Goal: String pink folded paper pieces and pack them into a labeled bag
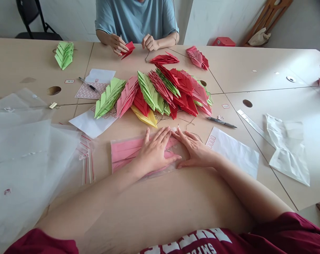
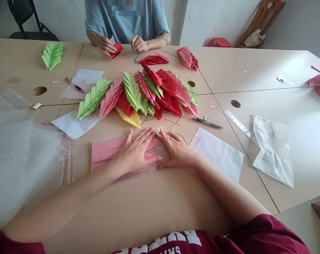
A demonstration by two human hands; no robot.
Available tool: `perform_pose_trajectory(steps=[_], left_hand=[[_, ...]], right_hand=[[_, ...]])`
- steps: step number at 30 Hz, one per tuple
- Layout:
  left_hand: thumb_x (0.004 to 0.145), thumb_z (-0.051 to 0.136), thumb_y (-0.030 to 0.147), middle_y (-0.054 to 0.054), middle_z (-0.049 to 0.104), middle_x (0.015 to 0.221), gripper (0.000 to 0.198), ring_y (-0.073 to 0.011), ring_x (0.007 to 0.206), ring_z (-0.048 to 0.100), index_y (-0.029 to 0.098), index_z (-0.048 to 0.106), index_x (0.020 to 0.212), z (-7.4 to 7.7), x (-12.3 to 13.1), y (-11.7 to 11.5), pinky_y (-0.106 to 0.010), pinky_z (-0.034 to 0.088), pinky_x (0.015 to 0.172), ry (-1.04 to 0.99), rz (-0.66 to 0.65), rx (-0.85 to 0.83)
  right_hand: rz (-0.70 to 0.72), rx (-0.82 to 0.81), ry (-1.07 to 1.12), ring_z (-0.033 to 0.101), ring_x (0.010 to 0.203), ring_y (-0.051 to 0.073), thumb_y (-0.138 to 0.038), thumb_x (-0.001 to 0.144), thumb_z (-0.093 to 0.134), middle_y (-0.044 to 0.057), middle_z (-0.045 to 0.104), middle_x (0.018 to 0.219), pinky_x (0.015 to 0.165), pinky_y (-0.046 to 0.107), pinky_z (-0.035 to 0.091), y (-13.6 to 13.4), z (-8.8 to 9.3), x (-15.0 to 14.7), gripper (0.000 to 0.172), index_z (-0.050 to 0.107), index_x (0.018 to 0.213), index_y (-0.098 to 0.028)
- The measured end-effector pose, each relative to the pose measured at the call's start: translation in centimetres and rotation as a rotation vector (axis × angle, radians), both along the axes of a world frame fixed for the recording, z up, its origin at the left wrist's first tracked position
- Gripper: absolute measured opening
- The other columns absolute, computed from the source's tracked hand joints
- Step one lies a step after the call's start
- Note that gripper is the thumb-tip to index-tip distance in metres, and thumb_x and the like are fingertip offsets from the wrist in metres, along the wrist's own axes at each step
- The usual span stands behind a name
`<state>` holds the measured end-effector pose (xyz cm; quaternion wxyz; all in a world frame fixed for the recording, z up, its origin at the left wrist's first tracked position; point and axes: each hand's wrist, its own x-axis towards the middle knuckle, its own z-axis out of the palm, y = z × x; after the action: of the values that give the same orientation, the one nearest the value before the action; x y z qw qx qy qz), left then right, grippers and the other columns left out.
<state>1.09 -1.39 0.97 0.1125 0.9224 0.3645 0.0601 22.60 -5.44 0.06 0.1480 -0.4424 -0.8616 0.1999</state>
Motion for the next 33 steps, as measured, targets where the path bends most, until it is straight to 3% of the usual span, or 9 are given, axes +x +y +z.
perform_pose_trajectory(steps=[12, 14, 18, 20, 25, 30, 33], left_hand=[[0.077, 0.051, 0.071, -0.011, 0.017, 0.158, 0.102, -0.0332, 0.145, 0.017, 0.017, 0.008, 0.152, -0.3, 0.1, -0.2, -0.062, -0.001, 0.116, -0.015, 0.02, 0.001], [0.078, 0.05, 0.071, -0.01, 0.018, 0.158, 0.1, -0.0324, 0.145, 0.017, 0.018, 0.008, 0.152, -0.3, 0.1, -0.2, -0.061, -0.001, 0.116, -0.017, 0.022, -0.009], [0.081, 0.047, 0.07, -0.008, 0.017, 0.158, 0.095, -0.0299, 0.146, 0.017, 0.02, 0.01, 0.152, -0.2, 0.1, -0.2, -0.061, -0.004, 0.117, -0.023, 0.01, -0.034], [0.081, 0.045, 0.071, -0.008, 0.017, 0.158, 0.095, -0.0289, 0.146, 0.016, 0.019, 0.01, 0.152, -0.3, 0.1, -0.1, -0.061, -0.005, 0.116, -0.026, 0.007, -0.037], [0.083, 0.044, 0.07, -0.008, 0.017, 0.158, 0.092, -0.0285, 0.146, 0.015, 0.019, 0.011, 0.152, -0.4, 0.2, -0.1, -0.06, -0.005, 0.117, -0.022, 0.02, -0.038], [0.082, 0.044, 0.07, -0.007, 0.018, 0.158, 0.089, -0.0289, 0.146, 0.016, 0.021, 0.015, 0.151, -0.4, 0.1, -0.2, -0.06, -0.003, 0.117, -0.017, 0.023, -0.024], [0.081, 0.044, 0.072, -0.007, 0.019, 0.158, 0.092, -0.0298, 0.146, 0.016, 0.02, 0.014, 0.151, -0.4, 0.1, -0.2, -0.06, -0.002, 0.117, -0.012, 0.026, -0.02]], right_hand=[[0.003, 0.031, 0.007, 0.024, 0.144, 0.029, -0.066, 0.072, 0.064, 0.016, 0.021, 0.156, 0.116, 0.054, 0.018, 0.0, 0.0, 0.1, 0.123, -0.017, 0.15, -0.017], [0.001, 0.075, 0.034, 0.029, 0.142, 0.029, -0.065, 0.075, 0.063, 0.016, 0.028, 0.154, 0.115, 0.055, 0.019, -0.2, -0.1, 0.2, 0.117, -0.011, 0.151, -0.017], [0.036, 0.194, 0.122, 0.046, 0.132, 0.025, -0.049, 0.086, 0.059, 0.01, 0.058, 0.134, 0.115, 0.053, 0.022, -0.9, -0.1, 0.6, 0.094, -0.001, 0.152, -0.019], [0.062, 0.241, 0.128, 0.049, 0.13, 0.024, -0.042, 0.089, 0.058, 0.008, 0.064, 0.127, 0.115, 0.051, 0.026, -1.2, -0.1, 0.8, 0.088, 0.002, 0.153, -0.019], [0.108, 0.238, 0.071, 0.046, 0.132, 0.024, -0.042, 0.09, 0.055, 0.008, 0.058, 0.134, 0.11, 0.049, 0.035, -1.3, 0.2, 0.6, 0.084, 0.003, 0.153, -0.02], [0.114, 0.208, 0.027, 0.048, 0.131, 0.023, -0.038, 0.092, 0.053, 0.007, 0.06, 0.132, 0.112, 0.051, 0.033, -1.2, 0.6, 0.3, 0.075, 0.011, 0.152, -0.022], [0.125, 0.198, 0.096, 0.051, 0.127, 0.023, -0.036, 0.091, 0.054, 0.007, 0.061, 0.13, 0.108, 0.049, 0.039, -1.1, 0.2, 0.6, 0.072, 0.016, 0.151, -0.022]])
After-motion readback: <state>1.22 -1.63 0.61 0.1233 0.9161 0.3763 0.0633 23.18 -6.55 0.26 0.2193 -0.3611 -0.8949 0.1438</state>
